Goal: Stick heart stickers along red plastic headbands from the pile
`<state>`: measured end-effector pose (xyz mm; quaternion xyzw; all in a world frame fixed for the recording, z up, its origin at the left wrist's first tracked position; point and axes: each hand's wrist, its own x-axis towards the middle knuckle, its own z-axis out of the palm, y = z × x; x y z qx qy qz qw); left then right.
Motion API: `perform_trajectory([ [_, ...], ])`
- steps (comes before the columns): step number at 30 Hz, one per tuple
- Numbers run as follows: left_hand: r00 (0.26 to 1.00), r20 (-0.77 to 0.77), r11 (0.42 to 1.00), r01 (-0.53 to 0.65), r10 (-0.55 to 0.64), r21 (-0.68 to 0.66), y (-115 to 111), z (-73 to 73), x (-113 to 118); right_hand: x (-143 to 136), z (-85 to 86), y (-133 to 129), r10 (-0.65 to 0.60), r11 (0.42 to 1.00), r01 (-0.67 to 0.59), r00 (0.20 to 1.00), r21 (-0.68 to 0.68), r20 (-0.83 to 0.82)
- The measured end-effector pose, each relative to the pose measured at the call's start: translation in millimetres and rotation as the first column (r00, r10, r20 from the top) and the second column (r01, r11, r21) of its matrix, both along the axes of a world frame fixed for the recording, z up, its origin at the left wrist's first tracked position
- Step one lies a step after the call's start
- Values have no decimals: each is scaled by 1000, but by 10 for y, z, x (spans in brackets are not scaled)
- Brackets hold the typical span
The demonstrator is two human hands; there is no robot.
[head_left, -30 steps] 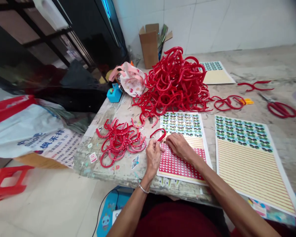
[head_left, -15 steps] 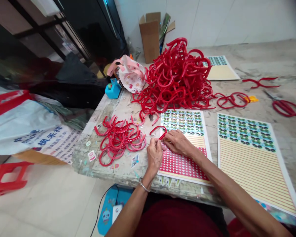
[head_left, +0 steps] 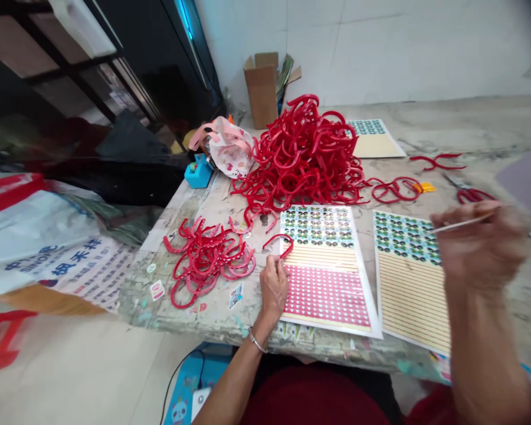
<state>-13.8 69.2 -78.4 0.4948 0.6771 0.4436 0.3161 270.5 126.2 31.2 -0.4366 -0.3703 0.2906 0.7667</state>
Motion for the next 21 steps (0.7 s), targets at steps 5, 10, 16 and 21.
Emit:
perform_trajectory([
  [5,976,191,995,99,-102,27,-14,412,147,-58,340,-280,210,977,-158,845,-145,492],
  [10,723,607,940,311,-330,141,-100,1065,375,-680,296,-411,424,871,-409,353,-270,834],
  [16,662,675,941,300,-325,159,-174,1254,394,-838,356,-477,207,912,-387,146,-137,967],
  [21,655,706,962,221,-269,162,-177,1211,382,-797,348,-554,35,996,-80,104,-26,994],
])
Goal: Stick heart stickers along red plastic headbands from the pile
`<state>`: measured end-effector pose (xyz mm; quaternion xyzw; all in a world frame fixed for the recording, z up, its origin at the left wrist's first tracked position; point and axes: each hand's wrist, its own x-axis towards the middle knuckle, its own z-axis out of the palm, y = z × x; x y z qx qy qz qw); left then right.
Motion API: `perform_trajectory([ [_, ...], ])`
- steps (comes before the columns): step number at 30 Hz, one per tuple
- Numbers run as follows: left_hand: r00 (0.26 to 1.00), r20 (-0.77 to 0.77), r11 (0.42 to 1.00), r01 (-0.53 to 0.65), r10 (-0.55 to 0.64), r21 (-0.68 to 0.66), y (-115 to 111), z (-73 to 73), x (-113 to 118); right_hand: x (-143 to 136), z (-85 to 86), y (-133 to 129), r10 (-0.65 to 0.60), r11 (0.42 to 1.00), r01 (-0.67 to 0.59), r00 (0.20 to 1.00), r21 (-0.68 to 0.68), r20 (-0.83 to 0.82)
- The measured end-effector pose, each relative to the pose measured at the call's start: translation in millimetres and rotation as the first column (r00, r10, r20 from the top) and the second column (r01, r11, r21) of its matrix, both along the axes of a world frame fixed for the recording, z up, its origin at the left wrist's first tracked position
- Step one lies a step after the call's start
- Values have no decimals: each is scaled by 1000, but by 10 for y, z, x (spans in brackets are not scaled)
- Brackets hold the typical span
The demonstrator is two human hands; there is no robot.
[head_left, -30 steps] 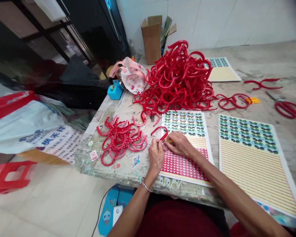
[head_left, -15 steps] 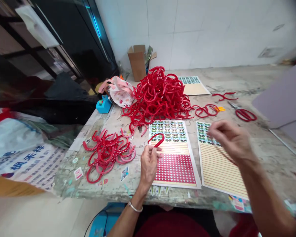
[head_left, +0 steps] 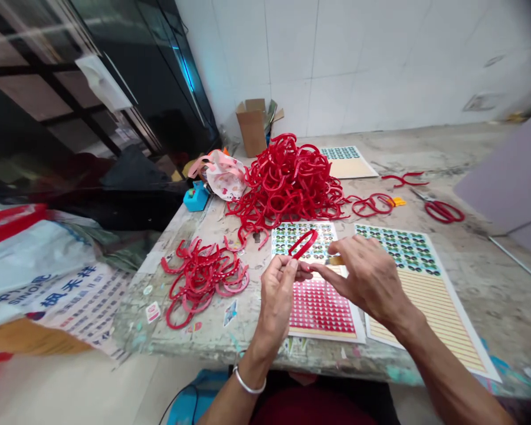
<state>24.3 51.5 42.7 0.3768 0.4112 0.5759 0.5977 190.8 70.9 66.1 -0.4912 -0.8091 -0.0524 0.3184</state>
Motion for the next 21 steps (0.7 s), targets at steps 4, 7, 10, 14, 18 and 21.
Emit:
perform_trajectory([
  [4,995,73,997,-72,74,-31,20,-5,-10,-58,-426,-233,-67,954,-13,965,-301,-254],
  [7,993,80,996,-85,86,-21,19,-10,-3,-205,-851,-385,-57,889,-141,910,-435,-411],
  [10,992,114,998,-55,57,-26,-7,-21,39,-359,-997,-396,-131,837,-291,717,-464,-685],
  [14,993,112,998,-34,39,-45,-54,-26,93,-475,-737,-288,-405,639,-645,181,-419,-896],
  [18,998,49,999,-36,37,-25,-93,-29,74,-491,-584,-211,-461,712,-628,-82,-313,-883],
  [21,999,34,999,-30,31,-35,-120,-56,37,-449,-623,-176,-463,736,-571,-35,-363,-885],
])
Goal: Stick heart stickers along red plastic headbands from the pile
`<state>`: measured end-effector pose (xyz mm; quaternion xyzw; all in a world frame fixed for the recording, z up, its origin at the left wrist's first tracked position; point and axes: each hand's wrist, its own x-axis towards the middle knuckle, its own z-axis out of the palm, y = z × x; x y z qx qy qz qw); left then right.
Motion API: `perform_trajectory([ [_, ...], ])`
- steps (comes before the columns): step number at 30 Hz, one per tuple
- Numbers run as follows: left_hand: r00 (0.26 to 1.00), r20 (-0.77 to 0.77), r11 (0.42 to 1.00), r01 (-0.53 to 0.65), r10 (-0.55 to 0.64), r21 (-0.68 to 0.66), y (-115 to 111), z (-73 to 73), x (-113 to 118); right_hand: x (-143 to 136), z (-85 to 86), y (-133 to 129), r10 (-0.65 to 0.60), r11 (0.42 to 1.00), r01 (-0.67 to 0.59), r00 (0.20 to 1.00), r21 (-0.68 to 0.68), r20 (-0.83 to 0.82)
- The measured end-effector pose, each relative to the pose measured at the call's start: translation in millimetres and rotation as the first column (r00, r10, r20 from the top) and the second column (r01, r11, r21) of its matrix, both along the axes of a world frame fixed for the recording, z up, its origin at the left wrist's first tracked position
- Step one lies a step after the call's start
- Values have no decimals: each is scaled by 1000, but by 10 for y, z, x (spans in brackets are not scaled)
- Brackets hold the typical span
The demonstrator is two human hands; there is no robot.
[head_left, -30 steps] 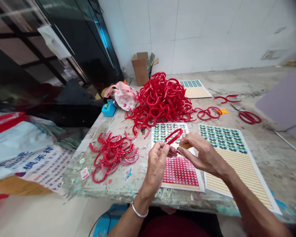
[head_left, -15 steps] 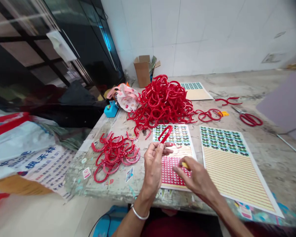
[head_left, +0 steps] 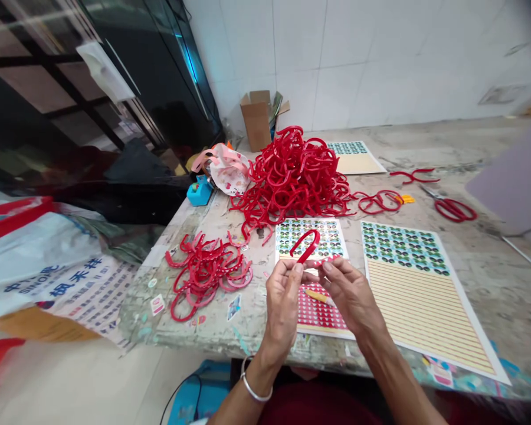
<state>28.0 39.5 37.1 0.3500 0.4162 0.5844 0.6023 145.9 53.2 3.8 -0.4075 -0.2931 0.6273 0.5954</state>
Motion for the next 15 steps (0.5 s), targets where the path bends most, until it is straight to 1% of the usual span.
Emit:
perform_trajectory([
  [2,1000,9,1000,-1,2,-21,-14,-34,-13,47,13,19,-20,999,14,991,41,132],
  [3,1000,26,999,-3,4,-41,-18,-53,-14,73,46,27,-44,996,26,977,85,211],
  [5,996,83,994,-4,13,-107,-24,-87,-3,122,151,44,-113,979,46,934,199,340],
  [6,993,117,989,-3,20,-145,-25,-99,7,142,210,53,-134,967,36,915,253,381],
  [7,988,152,984,2,26,-179,-25,-104,18,157,263,62,-128,957,4,903,290,411],
  [9,977,209,974,22,27,-226,-26,-94,44,171,331,85,-47,947,-102,894,306,446],
  [11,969,248,968,43,21,-247,-28,-66,65,166,341,108,53,938,-203,886,282,461],
  [13,964,267,965,57,14,-258,-28,-38,77,153,319,129,103,928,-255,878,273,468],
  [15,962,271,964,60,14,-260,-28,-27,80,145,298,144,114,917,-281,865,284,488],
])
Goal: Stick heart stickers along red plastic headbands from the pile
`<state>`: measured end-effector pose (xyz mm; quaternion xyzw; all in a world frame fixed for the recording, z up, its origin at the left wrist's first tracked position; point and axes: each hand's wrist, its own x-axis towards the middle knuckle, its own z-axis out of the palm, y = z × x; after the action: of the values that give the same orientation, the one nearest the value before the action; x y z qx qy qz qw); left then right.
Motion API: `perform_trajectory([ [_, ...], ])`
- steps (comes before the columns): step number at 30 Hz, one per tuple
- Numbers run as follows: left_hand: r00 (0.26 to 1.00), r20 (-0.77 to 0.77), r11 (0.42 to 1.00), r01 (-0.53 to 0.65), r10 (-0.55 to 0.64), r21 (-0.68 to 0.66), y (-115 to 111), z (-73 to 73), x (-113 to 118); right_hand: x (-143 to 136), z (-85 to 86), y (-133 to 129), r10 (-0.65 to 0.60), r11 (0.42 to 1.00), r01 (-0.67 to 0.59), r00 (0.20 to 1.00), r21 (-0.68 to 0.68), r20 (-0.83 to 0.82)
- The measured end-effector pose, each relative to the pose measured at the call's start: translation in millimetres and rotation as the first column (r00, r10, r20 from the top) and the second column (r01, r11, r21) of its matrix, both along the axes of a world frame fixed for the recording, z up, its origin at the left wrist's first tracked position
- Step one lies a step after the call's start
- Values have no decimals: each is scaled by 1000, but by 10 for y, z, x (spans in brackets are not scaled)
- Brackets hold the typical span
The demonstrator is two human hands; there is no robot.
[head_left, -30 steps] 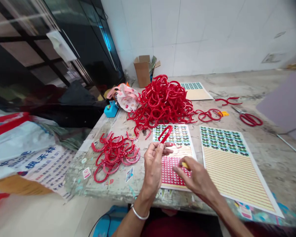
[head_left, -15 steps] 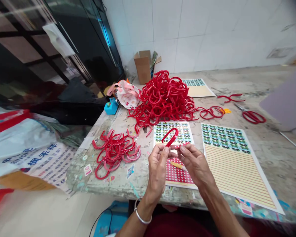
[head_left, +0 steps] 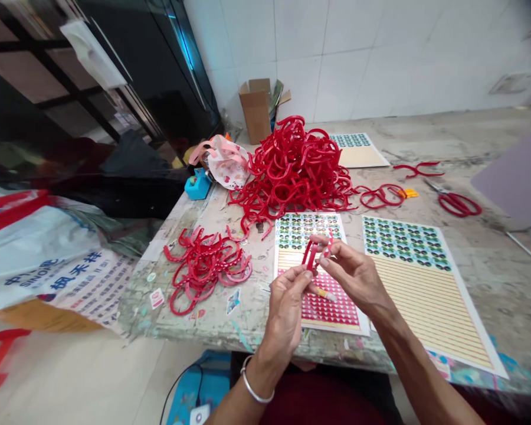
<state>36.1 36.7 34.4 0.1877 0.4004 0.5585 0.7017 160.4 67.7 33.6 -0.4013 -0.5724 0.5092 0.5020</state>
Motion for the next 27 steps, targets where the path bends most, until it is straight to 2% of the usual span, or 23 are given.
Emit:
perform_trajectory([
  [7,999,-47,1000,-5,6,23,-12,-61,5,17,-1,31,23,998,-28,996,61,87],
  [12,998,-65,998,-15,19,60,-23,-74,-26,11,-29,38,29,997,-35,996,65,90],
  [16,999,-6,998,45,-45,54,-28,-43,-84,20,-35,44,16,997,-23,996,72,93],
  [22,990,-112,997,82,-80,12,-42,-19,-109,52,-15,35,39,996,-46,995,71,97],
  [27,987,-103,992,125,-125,-4,-49,-35,-105,77,-21,42,58,998,-59,997,14,45],
])
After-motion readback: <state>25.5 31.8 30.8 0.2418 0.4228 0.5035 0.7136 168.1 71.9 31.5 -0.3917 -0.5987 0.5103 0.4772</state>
